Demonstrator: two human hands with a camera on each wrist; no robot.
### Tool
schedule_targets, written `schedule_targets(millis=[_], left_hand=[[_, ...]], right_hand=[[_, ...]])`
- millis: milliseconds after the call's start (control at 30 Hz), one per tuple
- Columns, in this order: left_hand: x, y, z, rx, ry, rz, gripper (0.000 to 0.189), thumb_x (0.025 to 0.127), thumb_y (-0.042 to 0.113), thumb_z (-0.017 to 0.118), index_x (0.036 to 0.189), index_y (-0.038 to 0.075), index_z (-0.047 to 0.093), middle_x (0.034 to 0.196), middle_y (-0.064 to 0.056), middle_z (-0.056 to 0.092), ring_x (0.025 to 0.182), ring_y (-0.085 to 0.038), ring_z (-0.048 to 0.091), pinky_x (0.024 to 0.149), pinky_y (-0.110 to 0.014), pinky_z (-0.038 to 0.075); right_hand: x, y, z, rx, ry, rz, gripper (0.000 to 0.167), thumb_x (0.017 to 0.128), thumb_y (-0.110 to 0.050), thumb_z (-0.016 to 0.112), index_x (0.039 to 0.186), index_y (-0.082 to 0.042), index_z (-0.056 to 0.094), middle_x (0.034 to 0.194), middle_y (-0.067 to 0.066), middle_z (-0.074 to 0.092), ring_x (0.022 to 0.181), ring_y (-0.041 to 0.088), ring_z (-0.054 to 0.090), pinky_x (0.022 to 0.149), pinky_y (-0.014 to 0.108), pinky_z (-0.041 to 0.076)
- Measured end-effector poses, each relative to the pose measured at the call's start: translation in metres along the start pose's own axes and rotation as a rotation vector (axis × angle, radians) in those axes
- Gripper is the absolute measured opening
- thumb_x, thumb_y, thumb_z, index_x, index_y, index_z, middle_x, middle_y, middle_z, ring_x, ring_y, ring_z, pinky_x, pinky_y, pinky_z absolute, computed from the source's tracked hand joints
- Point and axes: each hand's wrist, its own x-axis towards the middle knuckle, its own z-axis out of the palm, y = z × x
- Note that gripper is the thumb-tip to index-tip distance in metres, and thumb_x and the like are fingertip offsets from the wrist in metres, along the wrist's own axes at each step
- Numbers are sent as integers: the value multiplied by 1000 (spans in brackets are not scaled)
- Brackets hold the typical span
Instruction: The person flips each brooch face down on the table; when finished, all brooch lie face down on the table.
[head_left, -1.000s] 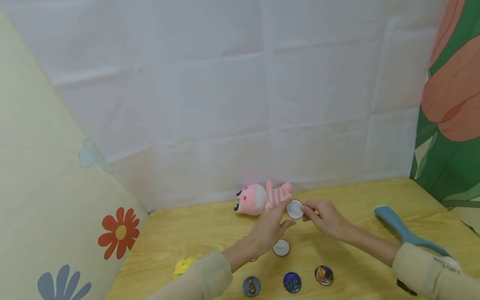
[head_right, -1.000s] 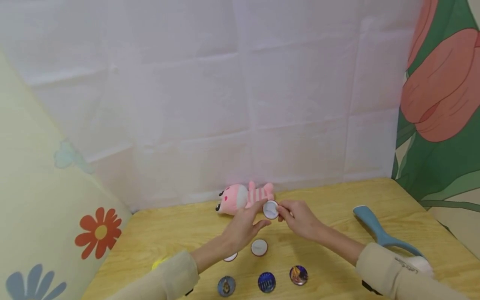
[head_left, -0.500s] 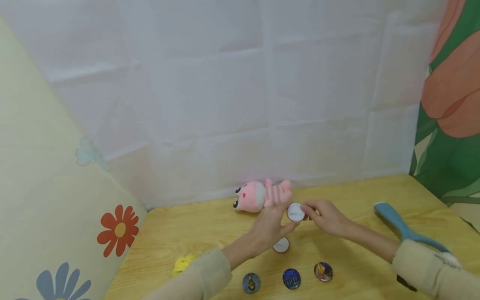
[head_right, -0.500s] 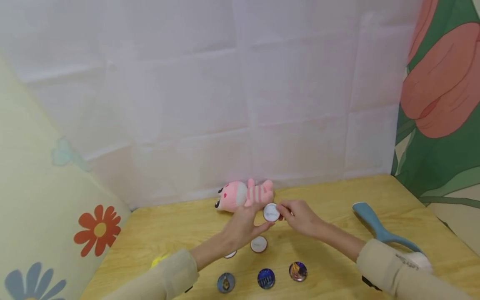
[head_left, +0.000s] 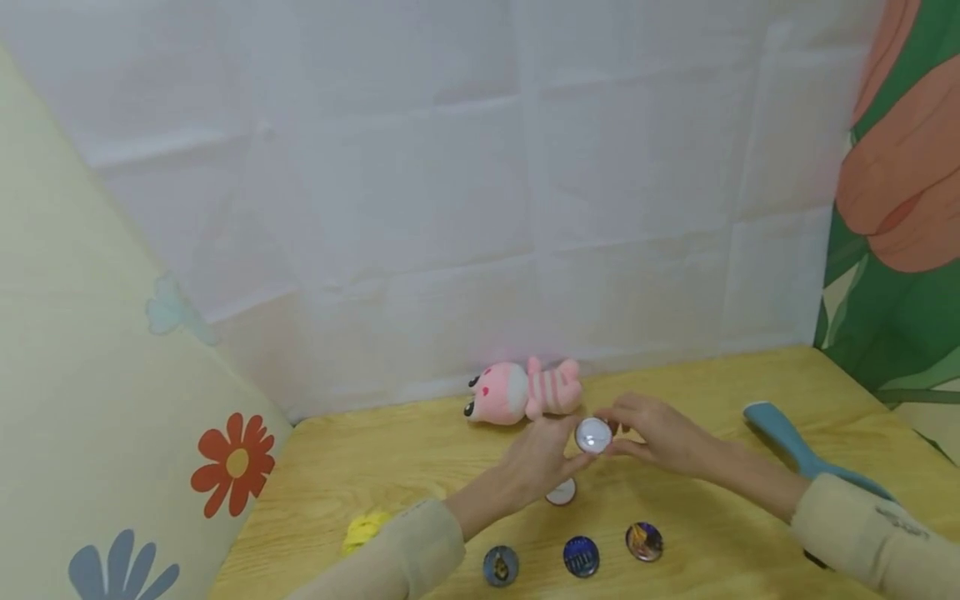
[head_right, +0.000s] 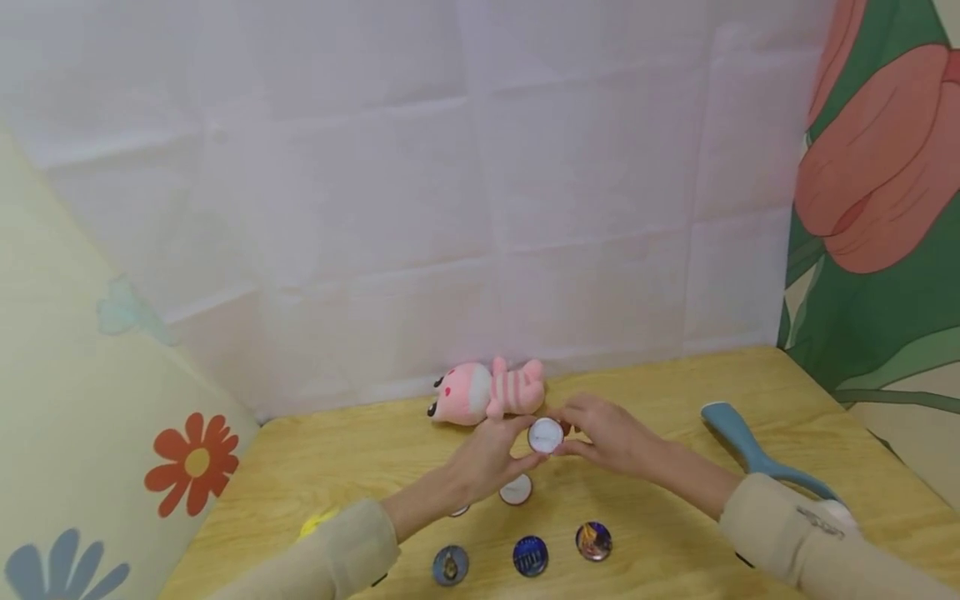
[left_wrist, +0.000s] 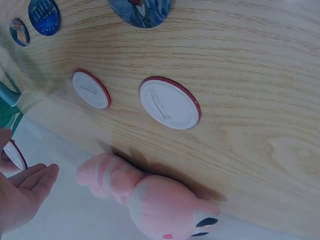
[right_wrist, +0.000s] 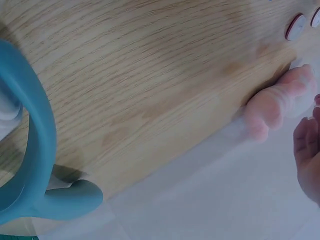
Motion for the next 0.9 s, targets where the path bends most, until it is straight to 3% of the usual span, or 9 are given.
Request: schedule_targets(millis=[167,300,700,900], left_hand=[[2,5,5,-17,-82,-28,22,88,19,74,102,4,66,84,-3,68,68,-6,60,57,-10,42],[2,7,12,16,-102,-31,19,88,20,74,98,6,68,83,-1,69,71,-7,63,58,-13,45],[5,6,33,65,-148,-93,20,86,23,76,85,6,64,74,-1,64,65,-8,60,52,-16,44],[4,7,46,120,-215,-153,26,85,29,76,82,7,63,69,0,60,61,-10,57,50,-18,44]], right_hand=[[-6,4,1,-85,-7,-89,41,74,-19,83,108,-1,67,89,3,61,77,12,57,64,20,50],[-9,6,3,-129,-27,-107,40,74,-20,83,106,-1,68,88,2,60,76,10,56,64,19,50],[-14,9,9,-168,-202,-7,37,80,-23,80,106,0,67,93,6,63,81,15,59,68,25,53],[-19,11,17,-168,-275,41,36,83,-25,76,107,-1,67,91,5,60,80,13,55,66,24,51]])
